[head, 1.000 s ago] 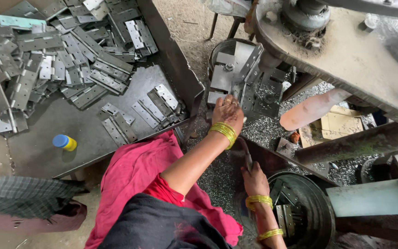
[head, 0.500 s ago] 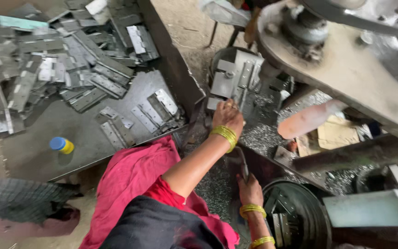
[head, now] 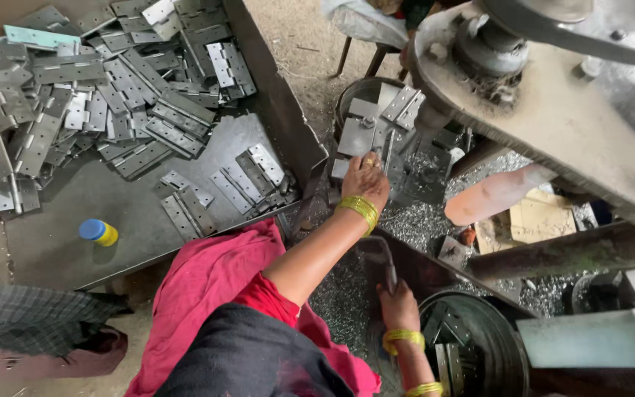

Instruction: The person repeatedly places metal hinge pieces into a press machine, operates the lever to punch holes, and removes the processed pieces. The cycle continues with multiple hinge units handled one at a time.

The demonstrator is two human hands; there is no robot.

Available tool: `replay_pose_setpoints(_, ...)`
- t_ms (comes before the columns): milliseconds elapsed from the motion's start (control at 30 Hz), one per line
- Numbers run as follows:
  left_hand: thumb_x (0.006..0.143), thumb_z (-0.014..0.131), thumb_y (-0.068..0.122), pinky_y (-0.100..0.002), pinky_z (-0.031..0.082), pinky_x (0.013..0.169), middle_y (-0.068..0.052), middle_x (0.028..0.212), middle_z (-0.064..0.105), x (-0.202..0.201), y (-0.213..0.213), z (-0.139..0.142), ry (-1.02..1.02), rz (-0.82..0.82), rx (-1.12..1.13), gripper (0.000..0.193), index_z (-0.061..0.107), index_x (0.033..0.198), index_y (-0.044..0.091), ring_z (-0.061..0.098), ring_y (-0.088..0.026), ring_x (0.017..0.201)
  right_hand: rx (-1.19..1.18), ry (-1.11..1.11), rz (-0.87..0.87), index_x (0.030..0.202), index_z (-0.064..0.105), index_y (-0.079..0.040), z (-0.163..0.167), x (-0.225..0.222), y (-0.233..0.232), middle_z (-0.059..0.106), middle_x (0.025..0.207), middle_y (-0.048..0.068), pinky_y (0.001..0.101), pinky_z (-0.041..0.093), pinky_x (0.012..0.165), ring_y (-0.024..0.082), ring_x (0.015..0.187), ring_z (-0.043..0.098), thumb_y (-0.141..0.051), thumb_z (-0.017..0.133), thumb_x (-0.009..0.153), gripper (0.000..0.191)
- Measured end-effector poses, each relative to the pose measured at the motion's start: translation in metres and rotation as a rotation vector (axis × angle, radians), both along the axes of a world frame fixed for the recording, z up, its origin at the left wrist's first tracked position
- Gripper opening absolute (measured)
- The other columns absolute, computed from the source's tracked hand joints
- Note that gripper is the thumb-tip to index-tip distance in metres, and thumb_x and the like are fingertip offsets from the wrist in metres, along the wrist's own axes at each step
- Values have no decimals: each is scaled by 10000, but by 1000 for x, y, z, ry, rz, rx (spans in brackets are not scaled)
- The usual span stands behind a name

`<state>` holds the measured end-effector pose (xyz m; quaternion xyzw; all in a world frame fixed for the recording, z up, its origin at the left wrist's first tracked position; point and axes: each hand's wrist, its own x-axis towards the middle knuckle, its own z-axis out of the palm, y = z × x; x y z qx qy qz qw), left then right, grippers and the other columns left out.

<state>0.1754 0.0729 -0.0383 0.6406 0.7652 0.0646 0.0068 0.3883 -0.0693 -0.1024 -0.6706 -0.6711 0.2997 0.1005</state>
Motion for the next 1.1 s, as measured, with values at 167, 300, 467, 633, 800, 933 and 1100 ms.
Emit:
replay_pose_setpoints(167,925,404,222,-349,376,1044,-28,1350,621,-2,32,-28,169,91,190,399,664,1206,108,527,-160,1201,116,63,134,1219,631,-67,36,11,31,713,1048,292,552,518,858,495,1036,658,-479,638,907,517)
replay_pose_setpoints(300,905,405,243,-348,359,1050,-18,1394,610,-5,42,-33,186,135,211,405,691,1170,131,517,-159,1229,5,-134,11,1199,620,-63,26,-9,-1,714,1083,294,562,529,886,502,1060,656,-481,625,932,496)
replay_pose_setpoints(467,996,412,264,-387,337,1083,-56,1397,603,-23,30,12,55,37,97,378,753,1097,135,483,-212,1306,0,-96,32,1168,623,-84,23,-7,-3,718,1075,273,563,519,892,481,1069,651,-472,645,882,483)
replay_pose_setpoints(633,1002,460,197,-405,359,1058,-62,1328,653,-26,35,51,92,39,91,336,780,1083,136,508,-221,1295,115,-90,117,1215,568,-57,47,6,27,709,1027,301,571,524,826,496,1011,662,-524,649,897,572)
replay_pose_setpoints(800,891,503,203,-422,371,1009,-42,1237,677,-19,54,24,195,104,332,336,757,1097,125,525,-203,1245,-3,-69,-39,1233,595,-100,4,-5,-10,721,993,306,566,527,827,507,1006,668,-452,619,897,488)
replay_pose_setpoints(933,977,451,203,-424,345,1091,-39,1332,636,-23,70,1,119,19,128,340,719,1171,128,487,-216,1330,7,-100,-3,1177,613,-74,-1,0,-11,723,1051,285,556,531,846,484,1044,672,-466,645,905,479)
replay_pose_setpoints(1100,982,414,226,-418,332,1098,-77,1369,600,-22,53,-4,327,134,191,417,618,1319,90,464,-214,1333,327,-14,1,1439,405,40,85,-15,8,623,1199,320,540,506,870,488,1081,627,-412,687,900,758)
